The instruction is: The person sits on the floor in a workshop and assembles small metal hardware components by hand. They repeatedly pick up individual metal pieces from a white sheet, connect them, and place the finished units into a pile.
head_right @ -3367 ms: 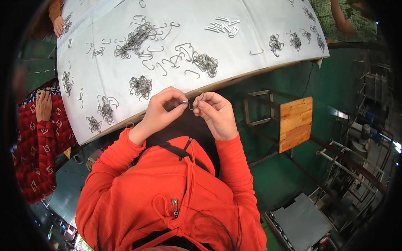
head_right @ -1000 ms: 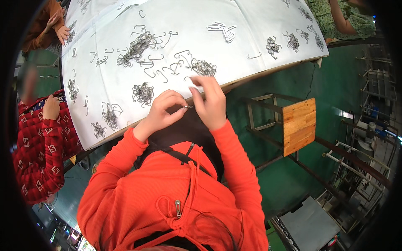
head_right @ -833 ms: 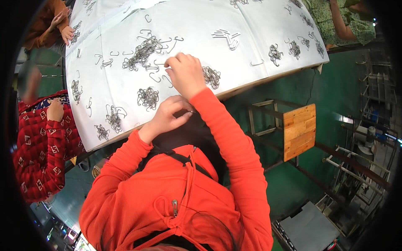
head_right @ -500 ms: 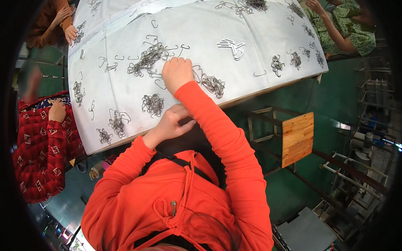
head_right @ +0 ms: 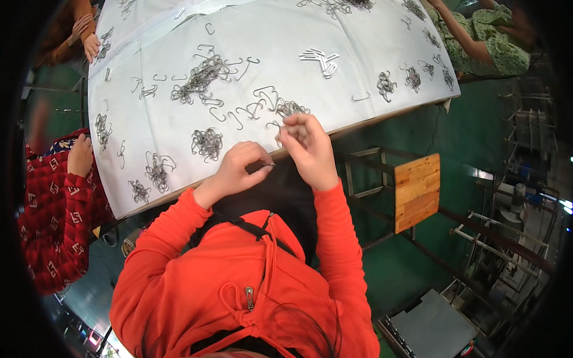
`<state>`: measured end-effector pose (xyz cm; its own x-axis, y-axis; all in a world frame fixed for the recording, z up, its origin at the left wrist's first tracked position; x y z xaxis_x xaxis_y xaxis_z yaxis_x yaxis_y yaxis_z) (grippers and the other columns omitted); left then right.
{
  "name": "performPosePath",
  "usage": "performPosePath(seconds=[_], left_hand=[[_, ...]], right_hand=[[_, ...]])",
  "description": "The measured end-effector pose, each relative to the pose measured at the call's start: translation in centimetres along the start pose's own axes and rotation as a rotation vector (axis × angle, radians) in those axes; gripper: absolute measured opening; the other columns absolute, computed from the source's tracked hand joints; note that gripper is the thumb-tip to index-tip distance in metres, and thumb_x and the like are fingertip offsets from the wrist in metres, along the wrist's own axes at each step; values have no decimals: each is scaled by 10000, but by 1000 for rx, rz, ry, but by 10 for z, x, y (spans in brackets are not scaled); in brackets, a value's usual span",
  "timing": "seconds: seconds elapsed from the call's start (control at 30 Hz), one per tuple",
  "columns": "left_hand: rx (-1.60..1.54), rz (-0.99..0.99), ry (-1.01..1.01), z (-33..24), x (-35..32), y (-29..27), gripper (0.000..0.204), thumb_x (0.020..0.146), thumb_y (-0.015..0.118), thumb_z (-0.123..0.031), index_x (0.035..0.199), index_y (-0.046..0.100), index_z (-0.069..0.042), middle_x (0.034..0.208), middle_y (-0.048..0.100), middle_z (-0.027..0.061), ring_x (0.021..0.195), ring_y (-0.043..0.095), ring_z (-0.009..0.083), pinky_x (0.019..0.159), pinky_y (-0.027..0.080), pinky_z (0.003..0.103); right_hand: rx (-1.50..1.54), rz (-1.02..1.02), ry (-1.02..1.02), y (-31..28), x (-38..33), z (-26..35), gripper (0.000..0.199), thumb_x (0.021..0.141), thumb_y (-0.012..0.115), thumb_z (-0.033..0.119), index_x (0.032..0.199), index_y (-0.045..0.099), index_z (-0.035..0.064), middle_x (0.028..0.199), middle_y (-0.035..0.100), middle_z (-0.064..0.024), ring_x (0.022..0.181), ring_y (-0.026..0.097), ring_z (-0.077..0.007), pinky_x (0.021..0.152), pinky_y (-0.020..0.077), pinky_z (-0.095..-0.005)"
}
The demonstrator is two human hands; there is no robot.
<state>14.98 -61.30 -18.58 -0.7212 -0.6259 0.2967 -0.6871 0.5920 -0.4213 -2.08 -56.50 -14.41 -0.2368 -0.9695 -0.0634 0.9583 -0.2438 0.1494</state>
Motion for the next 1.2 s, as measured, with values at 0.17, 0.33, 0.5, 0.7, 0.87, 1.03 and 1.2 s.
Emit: performPosePath(seconds=[0.17, 0.33, 0.5, 0.7, 0.87, 1.03, 1.2], left_hand=[[-62, -3, -92, -13, 4, 2, 99, 754, 705, -92, 808, 623, -81, 704, 592, 26, 656, 571, 200, 664, 438, 323], [-78, 35, -103, -27, 9, 8, 96, 750, 695, -31, 819, 629, -35, 765, 631, 60, 727, 606, 205, 690, 460, 313], [-80, 61, -89, -35, 14, 11, 97, 747, 688, -21, 823, 629, -29, 764, 632, 60, 718, 610, 200, 703, 465, 309], [-95, 79, -75, -37, 15, 14, 107, 737, 697, -22, 813, 624, -42, 751, 622, 52, 693, 596, 196, 687, 456, 315], [-69, 148, 12, -36, 22, 12, 113, 731, 709, -59, 822, 641, -69, 758, 624, 48, 695, 600, 217, 678, 461, 339], [-89, 515, -13, -20, 63, -7, 118, 738, 710, -59, 848, 671, -66, 832, 647, 66, 800, 628, 248, 721, 495, 347], [372, 154, 55, 25, 151, -5, 113, 832, 660, -123, 920, 694, -61, 908, 653, 103, 856, 632, 280, 758, 507, 369]], right_hand=[[380, -34, 203, -20, -59, -11, 123, 897, 608, -16, 1020, 612, -19, 953, 653, -95, 827, 618, -139, 746, 510, -266], [547, -32, 208, -16, -74, -15, 107, 898, 615, -7, 1005, 627, -8, 954, 636, -65, 833, 599, -128, 761, 490, -253], [380, -74, 221, -17, -72, -15, 73, 905, 623, 11, 977, 634, 11, 944, 600, 9, 856, 538, -63, 775, 443, -211], [360, -63, 187, -24, -70, -17, 48, 920, 607, 18, 965, 620, 7, 931, 576, 11, 876, 530, -56, 792, 435, -204], [-34, -153, -99, -13, -75, -5, 59, 896, 586, -29, 948, 590, -2, 990, 599, -69, 934, 590, -147, 811, 480, -269], [-212, -154, -254, -8, -87, 4, 96, 859, 590, -69, 923, 566, -2, 1024, 611, -134, 942, 631, -234, 819, 513, -313], [-154, -207, -251, -9, -94, -1, 97, 874, 572, -88, 934, 560, -13, 1022, 587, -130, 943, 643, -219, 821, 522, -311]])
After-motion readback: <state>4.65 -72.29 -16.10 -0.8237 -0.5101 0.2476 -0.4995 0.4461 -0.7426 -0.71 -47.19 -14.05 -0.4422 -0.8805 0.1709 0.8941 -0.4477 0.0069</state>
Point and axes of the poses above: each hand's wrist, its own x-axis towards the middle knuckle, its own y-axis out of the palm, z = x × y, the point moved 2 cm from there along x, towards the middle knuckle
